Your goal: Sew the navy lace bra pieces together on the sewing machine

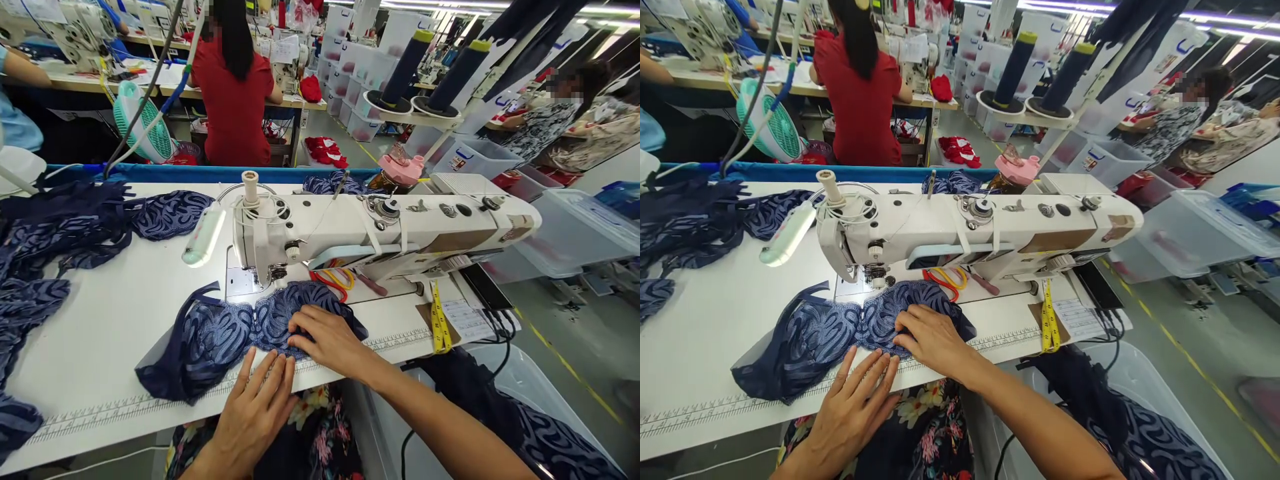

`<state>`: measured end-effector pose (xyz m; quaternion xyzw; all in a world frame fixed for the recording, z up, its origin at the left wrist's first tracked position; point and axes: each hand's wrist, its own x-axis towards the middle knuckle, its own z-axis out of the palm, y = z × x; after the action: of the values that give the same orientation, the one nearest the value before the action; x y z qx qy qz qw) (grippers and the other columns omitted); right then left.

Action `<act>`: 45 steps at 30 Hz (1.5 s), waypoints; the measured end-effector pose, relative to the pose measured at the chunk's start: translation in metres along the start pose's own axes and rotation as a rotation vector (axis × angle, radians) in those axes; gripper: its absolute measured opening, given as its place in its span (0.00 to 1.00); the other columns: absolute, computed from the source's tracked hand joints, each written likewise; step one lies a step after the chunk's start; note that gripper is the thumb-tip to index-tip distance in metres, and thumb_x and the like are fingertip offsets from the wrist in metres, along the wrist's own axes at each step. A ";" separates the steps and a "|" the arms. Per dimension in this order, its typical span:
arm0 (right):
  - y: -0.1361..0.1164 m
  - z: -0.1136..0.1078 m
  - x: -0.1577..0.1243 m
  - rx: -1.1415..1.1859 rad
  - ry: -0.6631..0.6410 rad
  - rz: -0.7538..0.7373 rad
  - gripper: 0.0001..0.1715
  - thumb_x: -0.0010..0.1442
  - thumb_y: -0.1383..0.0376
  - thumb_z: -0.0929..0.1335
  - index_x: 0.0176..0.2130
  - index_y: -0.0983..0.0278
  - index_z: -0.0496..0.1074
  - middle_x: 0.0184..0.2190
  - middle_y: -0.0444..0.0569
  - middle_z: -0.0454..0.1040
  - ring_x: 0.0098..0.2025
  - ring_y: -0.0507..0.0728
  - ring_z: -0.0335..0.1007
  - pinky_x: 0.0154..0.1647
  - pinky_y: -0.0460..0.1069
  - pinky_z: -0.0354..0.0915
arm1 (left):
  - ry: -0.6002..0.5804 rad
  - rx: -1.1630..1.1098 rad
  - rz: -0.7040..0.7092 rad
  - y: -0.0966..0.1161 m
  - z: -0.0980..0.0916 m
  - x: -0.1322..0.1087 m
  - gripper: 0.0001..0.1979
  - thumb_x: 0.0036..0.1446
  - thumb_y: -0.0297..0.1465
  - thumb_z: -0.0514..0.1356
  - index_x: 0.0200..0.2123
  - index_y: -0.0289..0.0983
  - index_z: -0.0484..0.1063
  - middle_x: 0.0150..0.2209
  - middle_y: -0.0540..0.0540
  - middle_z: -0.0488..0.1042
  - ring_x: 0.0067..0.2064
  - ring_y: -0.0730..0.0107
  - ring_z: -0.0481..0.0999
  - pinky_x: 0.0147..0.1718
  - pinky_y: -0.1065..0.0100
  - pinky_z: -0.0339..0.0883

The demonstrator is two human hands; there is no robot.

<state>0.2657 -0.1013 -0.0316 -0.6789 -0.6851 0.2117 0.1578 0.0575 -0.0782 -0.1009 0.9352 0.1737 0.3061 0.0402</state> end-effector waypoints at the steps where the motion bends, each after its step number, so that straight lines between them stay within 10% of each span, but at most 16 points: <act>1: 0.001 0.000 0.002 0.007 -0.008 0.009 0.04 0.65 0.61 0.69 0.40 0.59 0.69 0.38 0.42 0.70 0.43 0.53 0.67 0.40 0.47 0.62 | -0.006 -0.007 -0.006 0.000 0.000 0.001 0.20 0.64 0.34 0.59 0.57 0.36 0.69 0.49 0.43 0.78 0.55 0.60 0.74 0.68 0.51 0.45; 9: -0.005 -0.006 0.001 -0.024 0.013 -0.098 0.05 0.68 0.66 0.64 0.39 0.60 0.70 0.35 0.44 0.70 0.39 0.54 0.66 0.40 0.47 0.62 | 0.007 -0.046 0.016 -0.003 -0.035 0.008 0.15 0.64 0.30 0.57 0.52 0.34 0.72 0.46 0.43 0.78 0.52 0.61 0.75 0.63 0.53 0.58; 17: -0.049 0.023 0.047 -0.017 -0.109 -0.647 0.23 0.58 0.80 0.63 0.50 0.64 0.72 0.41 0.49 0.72 0.41 0.55 0.64 0.42 0.48 0.64 | 0.065 0.236 -0.136 -0.022 -0.059 -0.031 0.15 0.64 0.31 0.58 0.50 0.27 0.73 0.44 0.37 0.78 0.46 0.56 0.76 0.49 0.57 0.69; 29: -0.057 0.037 0.093 -0.076 -0.107 -0.480 0.22 0.63 0.52 0.70 0.53 0.57 0.73 0.36 0.46 0.69 0.38 0.54 0.66 0.30 0.46 0.58 | 0.048 0.202 -0.179 -0.025 -0.052 -0.039 0.15 0.65 0.34 0.56 0.44 0.27 0.74 0.43 0.35 0.76 0.45 0.55 0.75 0.48 0.57 0.68; 35: -0.062 0.043 0.096 -0.103 -0.098 -0.408 0.22 0.62 0.50 0.70 0.53 0.54 0.73 0.36 0.45 0.70 0.38 0.54 0.66 0.27 0.46 0.53 | -0.060 0.243 -0.257 -0.028 -0.054 -0.033 0.23 0.64 0.36 0.57 0.54 0.23 0.69 0.41 0.34 0.75 0.42 0.56 0.74 0.43 0.58 0.69; 45: -0.059 0.048 0.093 -0.114 -0.049 -0.430 0.21 0.64 0.51 0.68 0.54 0.55 0.71 0.37 0.46 0.71 0.39 0.54 0.66 0.28 0.46 0.54 | 0.002 0.246 -0.270 -0.034 -0.058 -0.041 0.23 0.65 0.39 0.56 0.57 0.32 0.69 0.54 0.37 0.73 0.56 0.56 0.71 0.62 0.57 0.53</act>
<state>0.1880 -0.0112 -0.0494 -0.5197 -0.8286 0.1503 0.1439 -0.0177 -0.0630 -0.0831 0.9009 0.3337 0.2753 -0.0341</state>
